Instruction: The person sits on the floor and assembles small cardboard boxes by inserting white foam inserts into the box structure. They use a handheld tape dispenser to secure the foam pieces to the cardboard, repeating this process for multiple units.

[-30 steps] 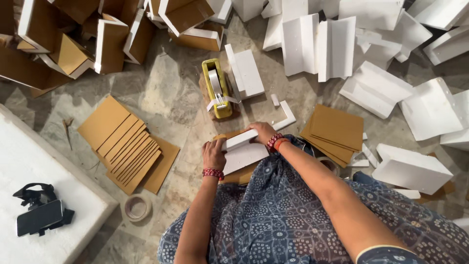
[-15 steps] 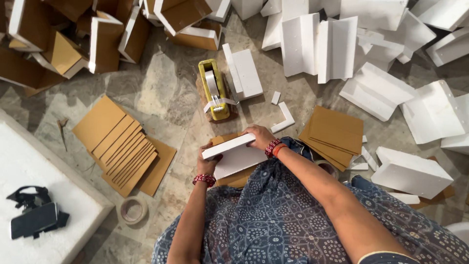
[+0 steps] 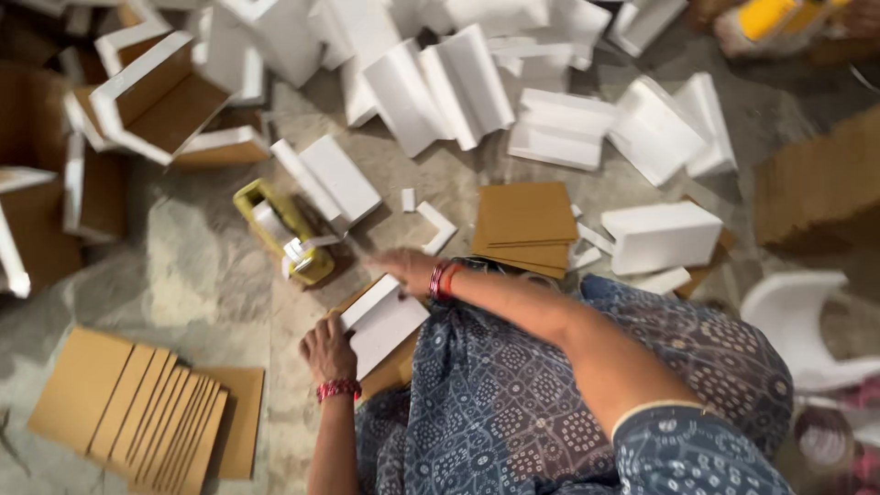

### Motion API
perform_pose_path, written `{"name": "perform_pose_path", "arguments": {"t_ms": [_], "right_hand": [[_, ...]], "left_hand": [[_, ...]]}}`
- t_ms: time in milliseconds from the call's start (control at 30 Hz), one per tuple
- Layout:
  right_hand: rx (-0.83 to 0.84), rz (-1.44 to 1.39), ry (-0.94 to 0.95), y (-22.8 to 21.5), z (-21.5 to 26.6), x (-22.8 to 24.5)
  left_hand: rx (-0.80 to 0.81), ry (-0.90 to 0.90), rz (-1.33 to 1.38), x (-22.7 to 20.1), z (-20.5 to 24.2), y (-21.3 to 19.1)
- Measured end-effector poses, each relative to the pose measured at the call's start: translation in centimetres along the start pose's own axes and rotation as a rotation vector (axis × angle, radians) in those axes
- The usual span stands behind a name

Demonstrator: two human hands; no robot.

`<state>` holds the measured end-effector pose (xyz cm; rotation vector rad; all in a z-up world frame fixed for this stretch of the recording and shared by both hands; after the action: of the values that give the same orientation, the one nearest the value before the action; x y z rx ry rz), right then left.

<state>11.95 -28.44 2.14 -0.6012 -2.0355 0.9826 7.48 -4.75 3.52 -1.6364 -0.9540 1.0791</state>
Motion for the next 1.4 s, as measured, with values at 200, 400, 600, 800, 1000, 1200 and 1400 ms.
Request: {"name": "perform_pose_path", "arguments": {"t_ms": [200,400,600,800,1000,1200,1400], "right_hand": [[0.630,0.226,0.921,-15.1,10.8,-17.0],[0.782,0.374,1.087,-15.5,17.9,-21.8],[0.801,0.373,1.143,-16.2,18.0,-23.2],[0.712,0.407,1.091,-17.1,17.9,-20.8],[0.641,0.538,1.073,-18.0,18.3,-20.7],[0.867,0.400,0.829,-19.0,16.3,-20.6],[0.441,0.049,0.337,-16.1,3.9,-4.1]], "left_hand": [[-0.003,0.008,-0.057,-0.2,-0.2,0.0],[0.001,-0.022,-0.114,0.2,0.0,0.9],[0.019,-0.034,-0.139,-0.3,-1.0,0.4],[0.003,-0.028,-0.101,-0.3,-0.4,-0.2],[-0.005,-0.023,-0.039,-0.3,-0.2,-0.1],[-0.070,0.009,0.053,0.1,-0.1,-0.4],[0.070,0.053,0.263,1.6,-2.1,0.3]]}}
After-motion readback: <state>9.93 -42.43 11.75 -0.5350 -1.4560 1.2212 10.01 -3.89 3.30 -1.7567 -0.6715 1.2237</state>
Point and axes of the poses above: each hand's wrist, its own z-axis away from the middle knuckle, its own y-axis out of the palm, x = y × z, the point moved 6 cm from there along -z, towards the middle knuckle, and after that the axes turned 5 degrees about -x, right-handed, at the moved point
